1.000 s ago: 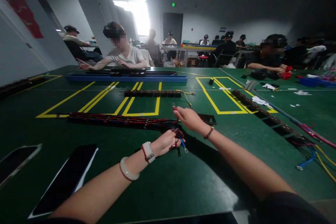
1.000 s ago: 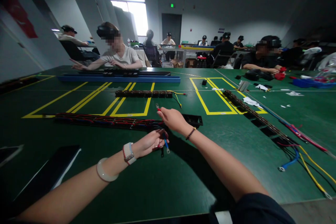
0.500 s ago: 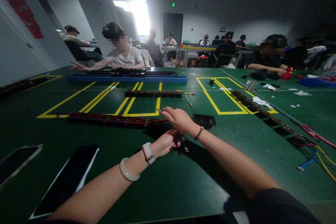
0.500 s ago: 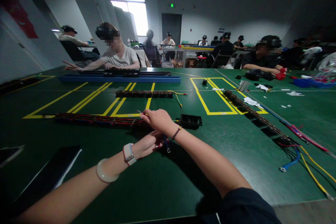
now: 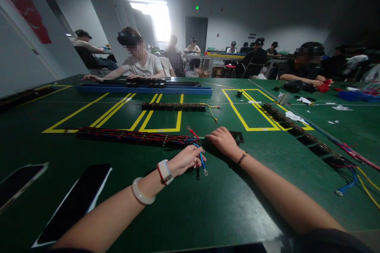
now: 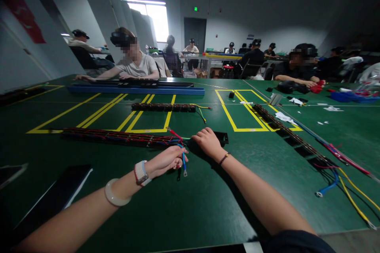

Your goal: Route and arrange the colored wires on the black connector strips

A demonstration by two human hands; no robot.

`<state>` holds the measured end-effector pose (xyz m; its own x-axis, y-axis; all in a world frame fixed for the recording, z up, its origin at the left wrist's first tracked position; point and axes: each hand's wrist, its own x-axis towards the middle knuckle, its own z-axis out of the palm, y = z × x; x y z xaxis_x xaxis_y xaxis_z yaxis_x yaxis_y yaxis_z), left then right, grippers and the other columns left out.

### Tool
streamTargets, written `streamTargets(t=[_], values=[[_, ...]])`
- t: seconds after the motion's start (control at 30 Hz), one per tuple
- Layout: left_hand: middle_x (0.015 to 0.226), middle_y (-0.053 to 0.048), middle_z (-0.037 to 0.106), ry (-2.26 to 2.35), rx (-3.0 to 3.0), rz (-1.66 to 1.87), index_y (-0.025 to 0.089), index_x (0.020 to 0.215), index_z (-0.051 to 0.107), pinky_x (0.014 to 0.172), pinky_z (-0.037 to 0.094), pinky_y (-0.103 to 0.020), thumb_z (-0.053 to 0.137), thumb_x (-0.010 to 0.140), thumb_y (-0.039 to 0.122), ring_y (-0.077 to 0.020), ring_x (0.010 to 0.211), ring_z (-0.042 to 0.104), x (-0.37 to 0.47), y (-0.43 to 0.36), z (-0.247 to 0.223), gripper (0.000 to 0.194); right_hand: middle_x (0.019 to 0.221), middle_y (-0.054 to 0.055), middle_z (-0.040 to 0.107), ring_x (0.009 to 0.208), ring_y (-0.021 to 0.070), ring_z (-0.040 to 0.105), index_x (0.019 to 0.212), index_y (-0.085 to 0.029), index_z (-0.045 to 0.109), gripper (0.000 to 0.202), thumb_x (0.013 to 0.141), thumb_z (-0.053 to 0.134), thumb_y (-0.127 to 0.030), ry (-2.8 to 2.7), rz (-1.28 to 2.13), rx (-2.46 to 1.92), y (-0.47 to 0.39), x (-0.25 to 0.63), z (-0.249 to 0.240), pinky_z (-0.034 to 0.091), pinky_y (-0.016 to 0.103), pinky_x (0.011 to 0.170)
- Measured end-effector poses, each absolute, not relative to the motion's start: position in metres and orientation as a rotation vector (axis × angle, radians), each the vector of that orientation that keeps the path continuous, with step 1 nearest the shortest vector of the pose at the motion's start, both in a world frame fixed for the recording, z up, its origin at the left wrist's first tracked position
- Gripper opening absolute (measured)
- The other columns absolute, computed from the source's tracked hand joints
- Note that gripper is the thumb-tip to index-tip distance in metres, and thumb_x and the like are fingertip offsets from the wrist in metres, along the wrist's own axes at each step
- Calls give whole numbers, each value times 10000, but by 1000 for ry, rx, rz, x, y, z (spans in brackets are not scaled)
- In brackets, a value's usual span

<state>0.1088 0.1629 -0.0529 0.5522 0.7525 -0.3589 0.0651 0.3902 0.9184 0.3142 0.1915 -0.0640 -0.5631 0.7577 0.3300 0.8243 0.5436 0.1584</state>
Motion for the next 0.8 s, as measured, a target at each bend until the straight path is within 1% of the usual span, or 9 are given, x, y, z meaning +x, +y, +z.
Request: streamTargets(t=[0.13, 0.27, 0.37, 0.47, 0.53, 0.6, 0.67, 0.73, 0.8], values=[[618, -25, 590, 1012, 1300, 404, 109, 863, 535, 385, 266, -179, 447, 900, 413, -49, 372, 406, 103, 171, -47, 318, 872, 61, 633, 840, 177, 493, 1080, -224, 654, 228, 923, 489, -229, -2557, -423, -1348, 192, 312, -61, 291, 330, 854], [502, 0, 536, 1061, 1564, 265, 93, 763, 605, 358, 225, -174, 537, 852, 377, -38, 324, 344, 94, 179, -38, 305, 866, 58, 630, 829, 175, 484, 1075, -220, 653, 228, 921, 485, -210, -2554, -421, -1342, 192, 314, -63, 283, 328, 851], [471, -10, 529, 1038, 1722, 195, 90, 689, 636, 357, 231, -175, 581, 820, 397, -41, 322, 357, 88, 183, -33, 339, 846, 53, 628, 813, 172, 483, 1051, -214, 658, 229, 918, 473, -189, -2560, -406, -1343, 193, 314, -64, 279, 330, 845], [581, -44, 610, 988, 1658, 149, 88, 763, 641, 357, 270, -171, 584, 810, 438, -54, 350, 435, 87, 187, -35, 358, 858, 59, 630, 831, 173, 496, 1002, -201, 669, 231, 921, 452, -206, -2500, -343, -1352, 193, 310, -59, 282, 336, 860], [710, -83, 660, 957, 1563, 132, 85, 817, 623, 370, 316, -167, 568, 818, 452, -82, 422, 538, 88, 189, -38, 370, 920, 70, 631, 890, 184, 511, 999, -189, 661, 237, 927, 444, -255, -2382, -257, -1359, 190, 304, -52, 294, 343, 885], [777, -111, 674, 936, 1485, 139, 88, 815, 593, 389, 352, -167, 556, 826, 452, -114, 496, 604, 89, 190, -43, 366, 1033, 84, 614, 984, 195, 514, 1075, -184, 623, 257, 927, 446, -297, -2259, -118, -1316, 185, 294, -42, 318, 346, 913], [740, -110, 672, 921, 1408, 172, 99, 810, 568, 409, 384, -179, 559, 824, 439, -129, 505, 612, 89, 190, -47, 340, 1200, 99, 552, 1119, 201, 475, 1228, -187, 528, 340, 923, 451, -318, -2211, 55, -1188, 176, 282, -31, 331, 351, 957], [670, -91, 658, 874, 1324, 226, 110, 814, 569, 453, 431, -205, 604, 794, 382, -139, 510, 610, 86, 188, -52, 276, 1344, 112, 451, 1237, 202, 398, 1364, -192, 380, 479, 918, 465, -344, -2247, 224, -1011, 166, 269, -23, 319, 366, 1009], [661, -73, 654, 786, 1242, 292, 115, 830, 578, 530, 481, -241, 687, 709, 269, -152, 552, 622, 84, 185, -55, 224, 1373, 128, 420, 1265, 209, 376, 1390, -187, 325, 572, 889, 518, -384, -2296, 346, -882, 156, 258, -17, 318, 381, 1023]])
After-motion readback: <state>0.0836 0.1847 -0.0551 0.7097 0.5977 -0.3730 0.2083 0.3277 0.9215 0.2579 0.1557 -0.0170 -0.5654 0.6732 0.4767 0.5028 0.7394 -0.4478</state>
